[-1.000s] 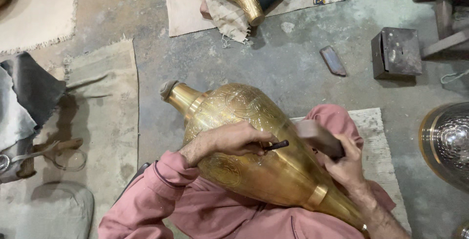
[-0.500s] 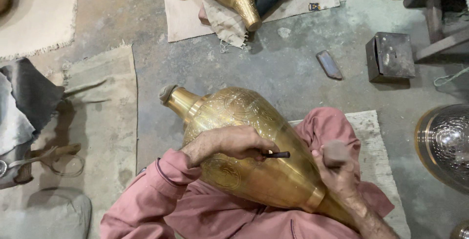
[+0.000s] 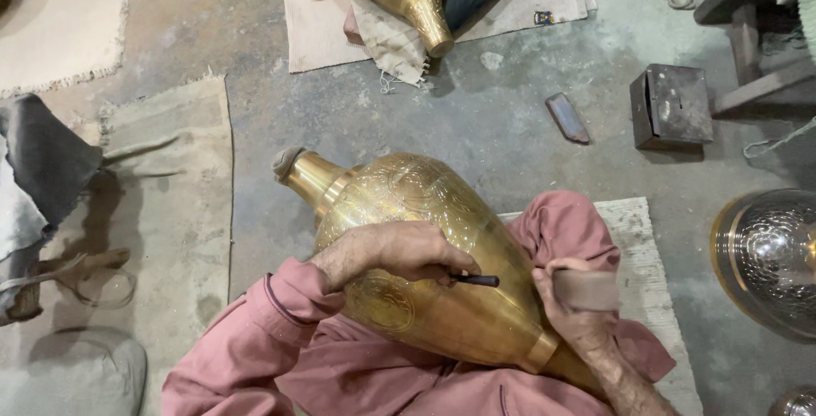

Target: The person sits on the floor holding a large engraved brass vessel on their lap. They hold a small chisel against the vessel's surface with one hand and strike it with a wooden mallet held in the other hand, repeatedly repositioning the chisel to chase the decorative pattern across the brass surface.

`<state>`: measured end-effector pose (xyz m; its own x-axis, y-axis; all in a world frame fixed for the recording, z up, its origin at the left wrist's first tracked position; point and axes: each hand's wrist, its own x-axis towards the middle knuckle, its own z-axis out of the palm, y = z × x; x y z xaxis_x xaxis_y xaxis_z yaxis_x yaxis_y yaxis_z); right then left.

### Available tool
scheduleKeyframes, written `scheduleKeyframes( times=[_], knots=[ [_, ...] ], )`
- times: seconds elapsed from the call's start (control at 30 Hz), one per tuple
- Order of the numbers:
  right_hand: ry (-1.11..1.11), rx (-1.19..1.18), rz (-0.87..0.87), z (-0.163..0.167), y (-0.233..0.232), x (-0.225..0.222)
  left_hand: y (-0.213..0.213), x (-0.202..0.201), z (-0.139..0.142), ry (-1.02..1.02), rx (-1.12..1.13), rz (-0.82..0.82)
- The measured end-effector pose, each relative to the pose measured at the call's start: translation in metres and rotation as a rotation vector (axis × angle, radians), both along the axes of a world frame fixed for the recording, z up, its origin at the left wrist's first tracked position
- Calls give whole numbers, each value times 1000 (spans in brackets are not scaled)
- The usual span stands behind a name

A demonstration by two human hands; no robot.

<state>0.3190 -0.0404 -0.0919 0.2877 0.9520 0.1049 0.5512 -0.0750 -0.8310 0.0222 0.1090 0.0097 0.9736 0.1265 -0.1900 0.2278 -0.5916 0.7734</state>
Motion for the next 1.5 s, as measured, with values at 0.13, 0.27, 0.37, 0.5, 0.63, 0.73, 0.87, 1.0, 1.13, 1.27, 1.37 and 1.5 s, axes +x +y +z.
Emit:
scheduleKeyframes(
  times=[0.13, 0.27, 0.37, 0.5, 0.63, 0.73, 0.87, 1.0, 1.13, 1.27, 1.37, 1.5],
  knots=[
    [-147, 395, 209, -3, 8, -1, 0, -1, -2, -149, 48, -30],
    [-181, 372, 213, 1, 6, -4, -3, 0, -1, -53, 75, -43],
    [16, 411, 167, 5, 2, -8, -4, 2, 3, -17, 80, -55],
    [-458, 422, 308, 9, 4, -11, -5, 3, 9, -7, 135, -61],
    [-164, 471, 242, 8, 4, -11, -7, 1, 10, 33, 150, -61],
    [-229, 476, 291, 8, 3, -11, -5, -1, 8, -9, 159, -68],
    [-249, 609, 310, 7, 6, -11, -6, -5, 1, 21, 182, -50],
    [-258, 474, 283, 8, 11, -11, -6, -4, -3, -17, 166, -60],
    [-158, 526, 255, 10, 14, -19, -7, -4, -4, 32, 120, -26],
    [-98, 485, 210, 11, 19, -24, 2, -11, -5, -46, 117, -37],
    [-279, 384, 223, 10, 20, -21, -3, -16, -9, -79, 155, -10],
    [-19, 135, 258, 9, 29, -3, -12, -29, -7, -347, -53, 370]
  ],
)
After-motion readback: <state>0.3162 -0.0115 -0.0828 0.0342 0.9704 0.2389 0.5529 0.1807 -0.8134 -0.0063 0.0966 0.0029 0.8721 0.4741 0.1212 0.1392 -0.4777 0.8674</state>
